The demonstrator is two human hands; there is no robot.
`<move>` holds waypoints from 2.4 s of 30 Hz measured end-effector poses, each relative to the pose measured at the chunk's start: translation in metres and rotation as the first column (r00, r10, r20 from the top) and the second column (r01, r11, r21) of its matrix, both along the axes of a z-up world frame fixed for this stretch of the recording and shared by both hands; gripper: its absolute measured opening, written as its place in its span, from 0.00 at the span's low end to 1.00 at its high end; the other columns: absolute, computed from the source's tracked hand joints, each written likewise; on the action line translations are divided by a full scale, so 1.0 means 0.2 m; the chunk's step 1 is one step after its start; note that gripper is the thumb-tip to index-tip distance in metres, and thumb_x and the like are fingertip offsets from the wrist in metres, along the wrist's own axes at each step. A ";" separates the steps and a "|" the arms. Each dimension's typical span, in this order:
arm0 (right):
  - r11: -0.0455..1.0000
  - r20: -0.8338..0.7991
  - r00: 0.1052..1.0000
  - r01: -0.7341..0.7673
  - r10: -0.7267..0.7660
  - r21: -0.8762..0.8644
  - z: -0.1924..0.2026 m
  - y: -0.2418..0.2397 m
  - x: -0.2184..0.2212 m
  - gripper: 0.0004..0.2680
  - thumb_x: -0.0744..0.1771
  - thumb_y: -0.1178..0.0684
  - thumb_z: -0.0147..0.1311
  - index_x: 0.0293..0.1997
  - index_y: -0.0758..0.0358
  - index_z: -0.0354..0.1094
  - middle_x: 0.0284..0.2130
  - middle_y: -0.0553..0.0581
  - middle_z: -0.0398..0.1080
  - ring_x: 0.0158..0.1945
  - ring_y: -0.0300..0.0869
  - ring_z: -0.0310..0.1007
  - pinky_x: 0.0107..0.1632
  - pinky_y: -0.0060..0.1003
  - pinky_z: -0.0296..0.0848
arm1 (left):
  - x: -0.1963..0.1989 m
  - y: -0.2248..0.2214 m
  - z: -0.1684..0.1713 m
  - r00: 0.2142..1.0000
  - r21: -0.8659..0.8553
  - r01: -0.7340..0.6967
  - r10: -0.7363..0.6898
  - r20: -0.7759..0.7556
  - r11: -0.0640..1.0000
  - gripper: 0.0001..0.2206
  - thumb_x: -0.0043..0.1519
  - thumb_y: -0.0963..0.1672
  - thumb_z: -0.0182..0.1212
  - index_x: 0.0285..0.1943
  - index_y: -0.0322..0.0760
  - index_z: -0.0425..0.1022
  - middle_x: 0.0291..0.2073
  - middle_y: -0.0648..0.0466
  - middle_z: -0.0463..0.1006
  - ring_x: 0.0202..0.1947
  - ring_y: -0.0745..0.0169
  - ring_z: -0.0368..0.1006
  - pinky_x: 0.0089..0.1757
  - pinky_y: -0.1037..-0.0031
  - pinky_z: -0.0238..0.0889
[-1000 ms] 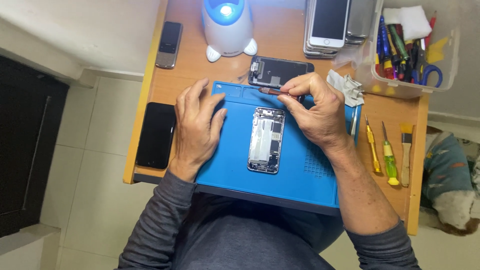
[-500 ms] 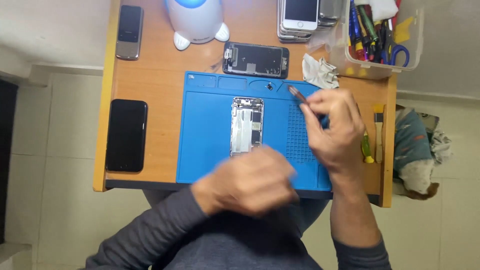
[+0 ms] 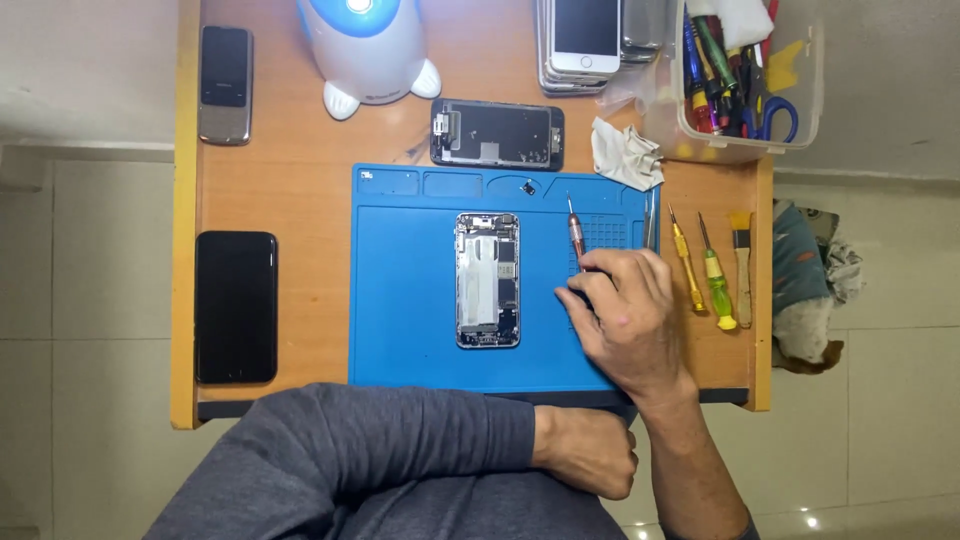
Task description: Removing small internal components and screws from a disassembled mobile phone using precision tools.
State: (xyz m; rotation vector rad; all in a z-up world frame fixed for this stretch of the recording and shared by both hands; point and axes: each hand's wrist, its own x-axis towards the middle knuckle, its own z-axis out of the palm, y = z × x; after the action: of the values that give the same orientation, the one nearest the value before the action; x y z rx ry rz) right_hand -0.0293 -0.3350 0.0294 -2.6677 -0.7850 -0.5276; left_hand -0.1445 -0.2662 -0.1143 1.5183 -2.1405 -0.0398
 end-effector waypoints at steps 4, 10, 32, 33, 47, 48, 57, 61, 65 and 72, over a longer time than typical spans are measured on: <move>0.990 -0.002 0.991 0.132 -0.132 0.054 0.02 -0.04 -0.06 0.07 0.70 0.56 0.75 0.49 0.64 0.82 0.53 0.61 0.78 0.55 0.53 0.77 0.64 0.53 0.71 | 0.00 0.02 -0.02 0.998 0.135 -0.051 0.047 0.029 0.990 0.06 0.60 0.39 0.70 0.32 0.42 0.89 0.30 0.50 0.88 0.32 0.42 0.85 0.32 0.51 0.74; 0.859 -0.137 0.882 0.471 -0.451 0.203 0.13 -0.08 -0.14 0.07 0.72 0.67 0.68 0.57 0.76 0.78 0.48 0.69 0.74 0.47 0.53 0.78 0.47 0.43 0.81 | 0.01 0.09 0.04 0.979 0.202 -0.141 0.107 0.173 0.969 0.06 0.63 0.41 0.67 0.40 0.42 0.91 0.34 0.50 0.90 0.34 0.46 0.85 0.34 0.50 0.72; 0.857 -0.268 0.856 0.491 -0.442 0.158 0.19 -0.09 -0.09 0.12 0.74 0.68 0.57 0.67 0.76 0.73 0.50 0.67 0.72 0.50 0.52 0.73 0.46 0.44 0.77 | 0.01 0.07 0.05 0.967 0.213 -0.176 0.129 0.218 0.961 0.06 0.60 0.39 0.71 0.31 0.42 0.86 0.28 0.54 0.86 0.29 0.51 0.83 0.31 0.54 0.70; 0.856 -0.267 0.856 0.492 -0.443 0.158 0.20 -0.06 -0.07 0.12 0.74 0.68 0.57 0.67 0.76 0.73 0.50 0.67 0.72 0.50 0.52 0.73 0.46 0.44 0.77 | 0.01 0.06 0.04 0.967 0.213 -0.175 0.128 0.218 0.961 0.06 0.60 0.39 0.71 0.31 0.42 0.86 0.28 0.54 0.86 0.29 0.51 0.83 0.31 0.54 0.70; 0.985 -0.246 0.954 0.175 -0.169 0.003 0.13 0.12 0.11 0.10 0.75 0.55 0.65 0.66 0.54 0.83 0.43 0.52 0.78 0.39 0.45 0.79 0.38 0.41 0.80 | 0.02 0.07 0.10 0.970 0.292 -0.167 0.102 0.223 0.942 0.07 0.62 0.40 0.69 0.36 0.50 0.89 0.34 0.59 0.89 0.40 0.45 0.85 0.41 0.50 0.74; 0.985 -0.247 0.954 0.173 -0.167 0.003 0.12 0.12 0.11 0.10 0.75 0.55 0.65 0.66 0.54 0.83 0.43 0.52 0.78 0.39 0.45 0.79 0.38 0.41 0.80 | 0.02 0.07 0.11 0.970 0.292 -0.168 0.104 0.221 0.942 0.07 0.62 0.40 0.69 0.36 0.50 0.89 0.34 0.59 0.89 0.40 0.45 0.85 0.41 0.50 0.74; 0.983 -0.221 0.958 0.180 -0.183 -0.032 0.10 0.14 0.12 0.10 0.75 0.54 0.67 0.65 0.53 0.84 0.39 0.50 0.74 0.35 0.43 0.76 0.32 0.41 0.76 | 0.03 0.05 0.11 0.969 0.358 -0.121 0.033 0.243 0.926 0.08 0.64 0.40 0.67 0.37 0.52 0.88 0.33 0.62 0.88 0.38 0.49 0.84 0.43 0.51 0.75; 0.981 -0.195 0.961 0.194 -0.196 -0.029 0.07 0.16 0.10 0.10 0.74 0.55 0.67 0.65 0.55 0.84 0.39 0.51 0.74 0.37 0.43 0.77 0.36 0.40 0.79 | 0.02 0.05 0.10 0.968 0.323 -0.141 0.063 0.242 0.936 0.10 0.65 0.40 0.66 0.35 0.54 0.87 0.32 0.63 0.87 0.36 0.51 0.83 0.43 0.53 0.72; 0.977 -0.159 0.964 0.214 -0.213 -0.010 0.03 0.18 0.07 0.10 0.75 0.57 0.66 0.66 0.58 0.83 0.40 0.53 0.75 0.38 0.44 0.77 0.37 0.39 0.79 | 0.06 0.07 0.16 0.977 0.367 -0.128 0.053 0.206 0.921 0.08 0.66 0.43 0.66 0.38 0.54 0.90 0.33 0.62 0.89 0.37 0.51 0.85 0.38 0.53 0.71; 0.973 -0.171 0.960 0.231 -0.223 0.026 0.03 0.19 0.07 0.10 0.75 0.57 0.67 0.65 0.58 0.83 0.40 0.53 0.76 0.39 0.44 0.78 0.40 0.39 0.79 | 0.09 0.08 0.18 0.976 0.389 -0.122 0.039 0.215 0.913 0.08 0.67 0.43 0.66 0.43 0.54 0.91 0.36 0.61 0.90 0.40 0.50 0.86 0.42 0.51 0.75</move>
State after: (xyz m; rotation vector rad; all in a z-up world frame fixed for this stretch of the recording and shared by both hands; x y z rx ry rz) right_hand -0.0158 -0.2975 0.0364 -2.7318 -0.4165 -0.3635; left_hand -0.1274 -0.2512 -0.0784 1.9139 -2.3283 -0.3273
